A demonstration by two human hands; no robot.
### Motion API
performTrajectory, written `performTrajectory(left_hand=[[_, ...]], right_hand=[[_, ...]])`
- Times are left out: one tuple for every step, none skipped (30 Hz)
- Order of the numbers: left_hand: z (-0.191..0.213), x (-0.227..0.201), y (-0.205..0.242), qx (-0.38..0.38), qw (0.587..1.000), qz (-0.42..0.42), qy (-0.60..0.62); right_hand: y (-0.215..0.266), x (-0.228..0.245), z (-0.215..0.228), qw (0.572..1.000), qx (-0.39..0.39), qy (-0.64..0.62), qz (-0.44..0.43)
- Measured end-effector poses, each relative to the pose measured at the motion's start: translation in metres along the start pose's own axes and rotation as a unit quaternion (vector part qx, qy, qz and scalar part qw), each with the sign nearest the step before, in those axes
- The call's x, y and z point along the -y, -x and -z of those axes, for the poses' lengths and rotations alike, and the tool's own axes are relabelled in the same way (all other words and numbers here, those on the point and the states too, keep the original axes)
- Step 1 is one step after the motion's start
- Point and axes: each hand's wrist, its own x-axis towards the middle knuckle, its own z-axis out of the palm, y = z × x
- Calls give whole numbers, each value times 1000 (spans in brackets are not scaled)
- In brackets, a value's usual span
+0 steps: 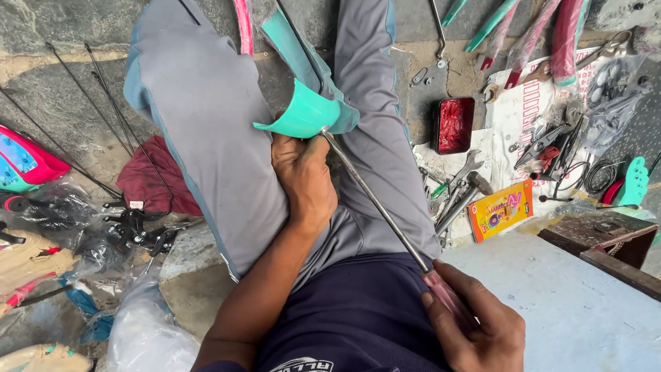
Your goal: The person sits on the floor assembling bicycle mudguards. They thread black metal stays through mounts on a teal fender, then unwrap a pink fender from plastic film, fit a stay to it, and tighten the mounting screws with a screwdriver, using pliers at one point.
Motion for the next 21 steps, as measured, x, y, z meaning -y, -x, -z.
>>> performTrajectory(left_hand=[[1, 1, 0, 2, 1000, 1, -3], [2, 1, -1, 1, 1000, -5, -1], [3, 2, -1, 0, 1000, -10, 2], [4, 2, -1, 2, 1000, -9, 0], [4, 2, 0, 1, 1000, -9, -2], [4, 1, -1, 1, 1000, -9, -4], [5, 2, 0, 1, 1000, -8, -3], [6, 3, 0, 1, 1000, -14, -13], [7, 3, 0, 0, 1000, -21, -23], [7, 3, 0, -2, 1000, -21, -22], [8, 3, 1, -7, 1000, -14, -24], [8, 2, 1, -12, 1000, -7, -26], [10, 2, 2, -15, 1000, -3, -25], [12, 2, 2, -15, 999, 19, -23], [12, 2, 1, -14, 999, 40, -18], [9, -1, 1, -17, 999, 43, -15], [7, -7, 2, -10, 999, 34, -19], [6, -12, 3, -3, 999, 26, -22], [5, -15, 1, -5, 999, 27, -23], [3, -18, 0, -37, 997, 60, -7], [2, -21, 0, -68, 993, 94, 9]], right_hand=[[0, 0, -1, 1000, 0, -3, -2], [1, -1, -2, 1000, -3, 1, 22], [1, 0, -3, 999, -6, 5, 46], [0, 1, -2, 999, -7, 3, 44], [-1, 4, 0, 997, -5, 22, 80], [-3, 6, 1, 992, -3, 41, 116], [-3, 8, 2, 992, -3, 42, 115], [-2, 10, 1, 988, -9, 71, 135], [-3, 12, 1, 983, -12, 100, 157], [-3, 10, 2, 982, -11, 101, 157], [-2, 8, 2, 971, -18, 145, 188], [-1, 6, 2, 957, -25, 189, 219], [4, 6, 2, 957, -23, 193, 216], [9, 6, 2, 964, -25, 193, 180], [12, 6, 2, 970, -29, 194, 146], [10, 11, 4, 969, -28, 199, 146], [9, 15, 5, 981, -17, 184, 53], [8, 20, 7, 985, -8, 167, -40], [7, 20, 8, 985, -6, 168, -41], [6, 21, 9, 984, 7, 162, -71], [5, 20, 11, 982, 20, 156, -102]])
